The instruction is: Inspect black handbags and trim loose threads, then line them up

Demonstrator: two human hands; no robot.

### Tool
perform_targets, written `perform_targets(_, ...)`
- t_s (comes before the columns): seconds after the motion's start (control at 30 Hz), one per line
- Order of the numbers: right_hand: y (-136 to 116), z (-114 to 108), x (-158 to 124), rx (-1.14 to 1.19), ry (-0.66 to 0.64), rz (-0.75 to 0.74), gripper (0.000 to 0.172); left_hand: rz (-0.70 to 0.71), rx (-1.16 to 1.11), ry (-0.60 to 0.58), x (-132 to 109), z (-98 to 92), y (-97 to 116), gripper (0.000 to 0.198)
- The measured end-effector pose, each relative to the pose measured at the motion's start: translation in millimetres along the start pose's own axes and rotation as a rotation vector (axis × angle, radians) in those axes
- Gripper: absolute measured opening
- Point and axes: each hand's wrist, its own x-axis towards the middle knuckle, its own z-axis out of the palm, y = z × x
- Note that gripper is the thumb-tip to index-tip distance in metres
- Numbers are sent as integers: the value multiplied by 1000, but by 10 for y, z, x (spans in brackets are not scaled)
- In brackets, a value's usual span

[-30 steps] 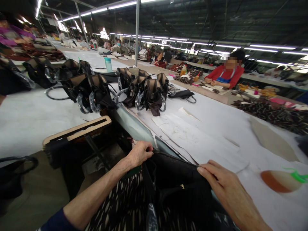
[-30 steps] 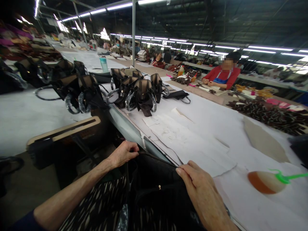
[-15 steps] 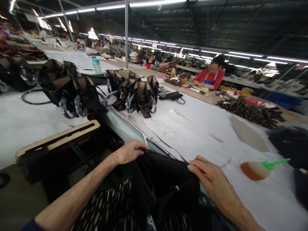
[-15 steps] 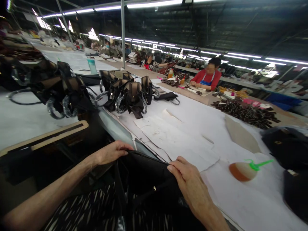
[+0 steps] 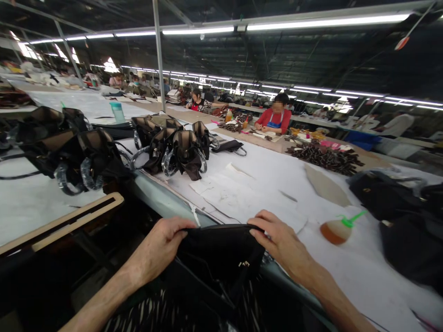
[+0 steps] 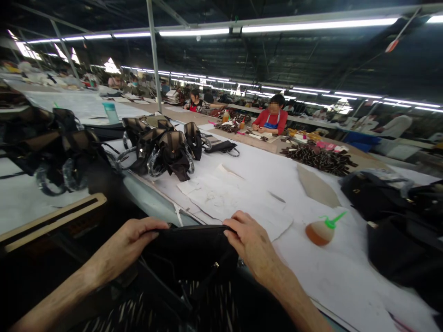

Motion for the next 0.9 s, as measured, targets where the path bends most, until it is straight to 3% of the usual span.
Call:
perform_targets(0.17, -29, 8, -18, 191, -68, -10, 20, -36, 1, 45, -95, 45, 12, 31)
perform_targets(0.37, 32, 14, -23, 288, -130, -5, 28, -55, -32, 1, -188, 61, 58, 30)
perform_targets(0.6, -9, 46, -23, 175, -51, -56, 28, -122, -127, -21, -245, 79, -1, 30)
perform_targets(0.9, -216, -65, -55, 30, -191, -90, 26, -108, -111, 30, -255, 108, 97, 29)
